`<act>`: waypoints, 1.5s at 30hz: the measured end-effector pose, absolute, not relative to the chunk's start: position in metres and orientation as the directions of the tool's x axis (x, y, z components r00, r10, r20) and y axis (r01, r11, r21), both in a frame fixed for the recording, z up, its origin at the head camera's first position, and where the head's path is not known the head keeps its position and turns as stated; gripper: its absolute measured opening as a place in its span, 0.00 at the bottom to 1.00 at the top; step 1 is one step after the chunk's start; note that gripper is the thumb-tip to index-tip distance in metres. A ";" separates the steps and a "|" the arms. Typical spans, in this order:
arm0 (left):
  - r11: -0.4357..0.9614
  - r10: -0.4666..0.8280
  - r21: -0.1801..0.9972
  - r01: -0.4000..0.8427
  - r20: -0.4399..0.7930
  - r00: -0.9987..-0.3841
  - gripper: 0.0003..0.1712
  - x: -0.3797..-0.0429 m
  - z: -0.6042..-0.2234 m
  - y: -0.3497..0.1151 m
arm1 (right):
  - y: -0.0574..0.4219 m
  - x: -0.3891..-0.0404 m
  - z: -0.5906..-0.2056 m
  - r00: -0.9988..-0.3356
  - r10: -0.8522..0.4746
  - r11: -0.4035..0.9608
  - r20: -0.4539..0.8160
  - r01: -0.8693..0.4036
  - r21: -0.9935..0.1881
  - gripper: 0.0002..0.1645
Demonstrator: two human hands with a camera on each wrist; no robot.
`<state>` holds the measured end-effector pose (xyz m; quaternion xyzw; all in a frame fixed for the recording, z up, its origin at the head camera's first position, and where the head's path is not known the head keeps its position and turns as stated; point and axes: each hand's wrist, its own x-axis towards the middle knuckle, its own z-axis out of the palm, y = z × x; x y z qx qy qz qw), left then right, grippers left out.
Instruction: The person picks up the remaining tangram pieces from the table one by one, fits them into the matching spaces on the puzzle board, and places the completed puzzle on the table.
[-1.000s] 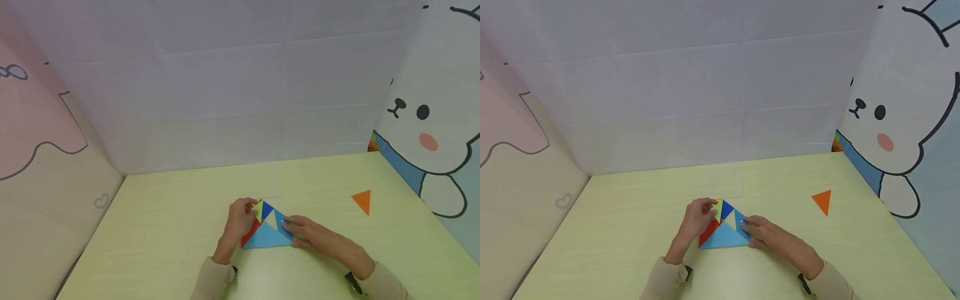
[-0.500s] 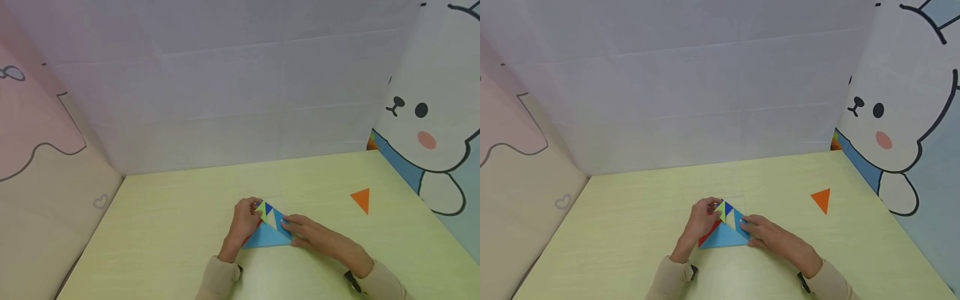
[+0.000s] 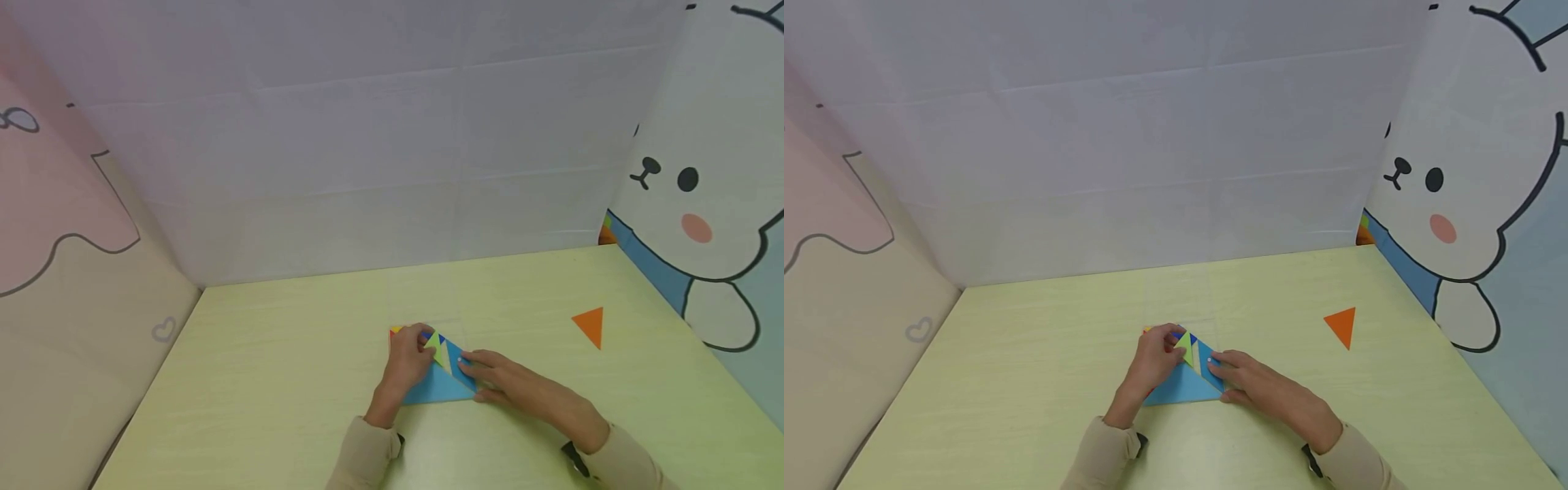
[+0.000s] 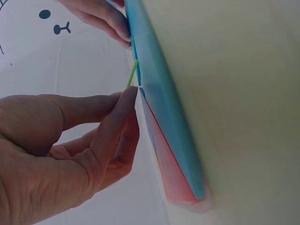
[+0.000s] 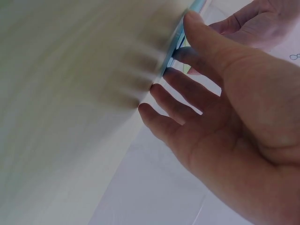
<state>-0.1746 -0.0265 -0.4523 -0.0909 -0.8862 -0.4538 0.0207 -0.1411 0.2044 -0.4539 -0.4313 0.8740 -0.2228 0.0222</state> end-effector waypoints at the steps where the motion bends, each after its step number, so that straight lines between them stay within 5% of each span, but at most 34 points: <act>1: 0.574 0.141 0.799 0.177 0.117 -0.983 0.13 -0.175 -0.452 -0.026 | 0.205 -0.141 -0.454 -0.625 -0.765 0.526 0.156 -0.746 -0.409 0.29; 19: 0.602 0.174 0.788 0.128 0.028 -0.984 0.13 -0.173 -0.446 -0.020 | 0.201 -0.141 -0.450 -0.658 -0.749 0.563 0.082 -0.697 -0.444 0.30; 28: 0.624 0.195 0.756 0.198 0.095 -0.976 0.12 -0.170 -0.449 -0.017 | 0.205 -0.141 -0.456 -0.615 -0.764 0.512 0.192 -0.761 -0.399 0.30; 45: 0.701 0.147 0.692 0.169 0.091 -0.985 0.13 -0.166 -0.447 -0.007 | 0.202 -0.142 -0.453 -0.644 -0.755 0.542 0.127 -0.721 -0.432 0.31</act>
